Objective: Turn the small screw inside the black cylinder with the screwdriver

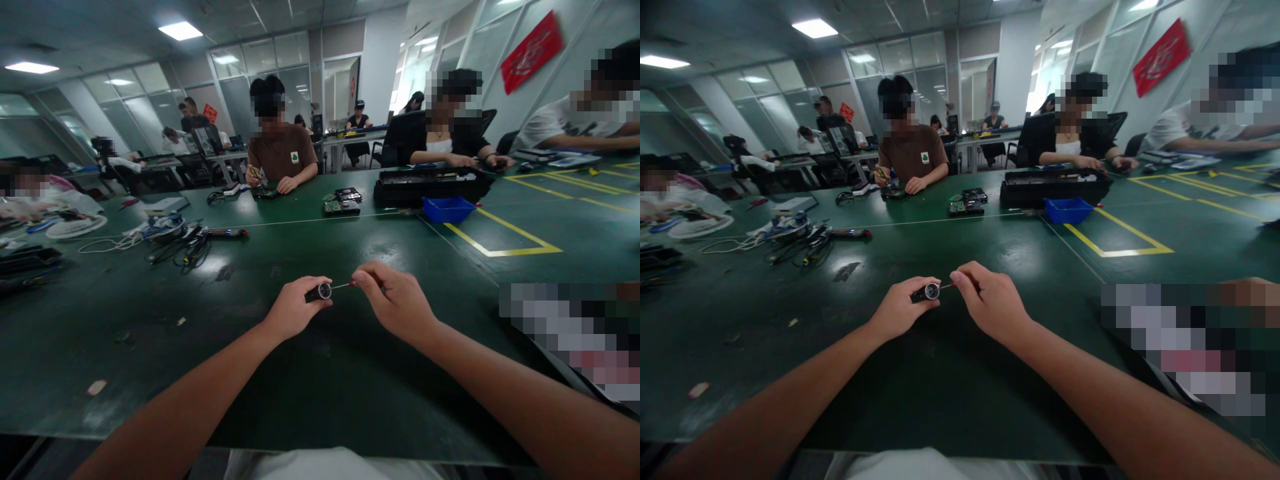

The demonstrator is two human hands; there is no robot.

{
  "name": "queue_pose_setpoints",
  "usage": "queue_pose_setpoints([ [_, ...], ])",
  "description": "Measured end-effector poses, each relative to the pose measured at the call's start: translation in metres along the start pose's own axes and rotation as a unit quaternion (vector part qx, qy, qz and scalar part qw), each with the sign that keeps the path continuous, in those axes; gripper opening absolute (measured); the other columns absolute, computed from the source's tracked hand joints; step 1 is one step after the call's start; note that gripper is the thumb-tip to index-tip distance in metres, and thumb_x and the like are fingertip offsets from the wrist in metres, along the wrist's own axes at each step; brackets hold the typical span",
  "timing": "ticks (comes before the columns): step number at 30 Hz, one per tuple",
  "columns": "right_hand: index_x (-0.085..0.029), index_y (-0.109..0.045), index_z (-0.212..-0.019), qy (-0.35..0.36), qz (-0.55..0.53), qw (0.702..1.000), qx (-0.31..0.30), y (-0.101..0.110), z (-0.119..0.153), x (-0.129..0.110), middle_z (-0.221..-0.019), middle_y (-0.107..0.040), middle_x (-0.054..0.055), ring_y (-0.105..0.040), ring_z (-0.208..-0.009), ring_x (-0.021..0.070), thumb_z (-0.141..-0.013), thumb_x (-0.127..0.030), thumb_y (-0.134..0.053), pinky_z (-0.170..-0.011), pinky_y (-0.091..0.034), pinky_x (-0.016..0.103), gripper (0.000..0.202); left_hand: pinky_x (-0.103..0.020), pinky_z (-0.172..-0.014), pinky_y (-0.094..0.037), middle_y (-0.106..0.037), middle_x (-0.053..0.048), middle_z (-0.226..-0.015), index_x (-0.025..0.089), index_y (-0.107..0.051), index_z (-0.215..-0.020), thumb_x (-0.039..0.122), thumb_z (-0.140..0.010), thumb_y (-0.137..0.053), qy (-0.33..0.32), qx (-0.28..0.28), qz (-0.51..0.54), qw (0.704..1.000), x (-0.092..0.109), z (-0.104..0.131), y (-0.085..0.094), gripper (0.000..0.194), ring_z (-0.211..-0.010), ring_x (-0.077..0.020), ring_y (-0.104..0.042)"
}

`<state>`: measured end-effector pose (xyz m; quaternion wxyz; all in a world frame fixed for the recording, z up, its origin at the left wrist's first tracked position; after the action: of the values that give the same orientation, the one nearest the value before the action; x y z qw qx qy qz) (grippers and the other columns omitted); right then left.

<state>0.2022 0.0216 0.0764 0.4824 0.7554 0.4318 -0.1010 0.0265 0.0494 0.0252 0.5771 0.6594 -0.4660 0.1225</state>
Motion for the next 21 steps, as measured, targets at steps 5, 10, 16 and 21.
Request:
queue_pose_setpoints([
  [5, -0.02, -0.051, -0.114, 0.008, -0.041, 0.999, 0.015, -0.001, 0.003, 0.001, -0.084, -0.065, 0.003, -0.062, -0.071, 0.0175, -0.098, -0.024, -0.044, -0.064, -0.047, 0.031, 0.018, -0.039, -0.1, -0.045, -0.069, -0.004, -0.117, 0.026, -0.068, -0.118, 0.024, -0.081, -0.076, 0.003, 0.004, -0.003, 1.0, -0.002, 0.0, 0.0, 0.038, -0.109, -0.0225, -0.063],
  [10, -0.02, -0.058, -0.102, -0.083, -0.157, 0.984, 0.021, -0.006, 0.0, 0.02, -0.085, -0.066, 0.004, -0.065, -0.079, 0.0194, -0.097, -0.037, -0.049, -0.071, -0.05, 0.034, 0.02, -0.039, -0.101, -0.045, -0.07, -0.004, -0.117, 0.025, -0.068, -0.118, 0.022, -0.081, -0.075, -0.006, 0.004, -0.012, 1.0, 0.001, -0.001, 0.001, 0.038, -0.109, -0.0226, -0.063],
  [16, -0.02, -0.057, -0.086, -0.217, -0.374, 0.899, 0.074, -0.017, -0.005, 0.058, -0.071, -0.061, 0.001, -0.061, -0.062, 0.0167, -0.095, -0.049, -0.05, -0.065, -0.054, 0.036, 0.031, -0.05, -0.116, -0.03, -0.069, -0.005, -0.121, 0.025, -0.067, -0.119, 0.023, -0.085, -0.072, -0.03, 0.0, -0.048, 0.998, 0.01, -0.003, 0.006, 0.035, -0.116, -0.0238, -0.061],
  [21, -0.02, -0.059, -0.092, -0.141, -0.241, 0.955, 0.097, -0.004, -0.002, 0.041, -0.078, -0.065, 0.003, -0.064, -0.07, 0.0175, -0.099, -0.047, -0.047, -0.067, -0.051, 0.034, 0.03, -0.053, -0.116, -0.028, -0.069, -0.006, -0.12, 0.026, -0.067, -0.121, 0.025, -0.085, -0.072, -0.015, 0.0, -0.05, 0.999, 0.008, -0.003, 0.004, 0.036, -0.115, -0.0253, -0.061],
])
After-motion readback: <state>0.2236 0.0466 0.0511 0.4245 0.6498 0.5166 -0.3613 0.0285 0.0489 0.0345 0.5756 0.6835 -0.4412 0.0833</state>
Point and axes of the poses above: each hand's wrist, its own z-axis away from the middle knuckle, its own y-axis out of the back of the hand, x = y × z, the point moved 7 cm from there along -z, towards the middle knuckle
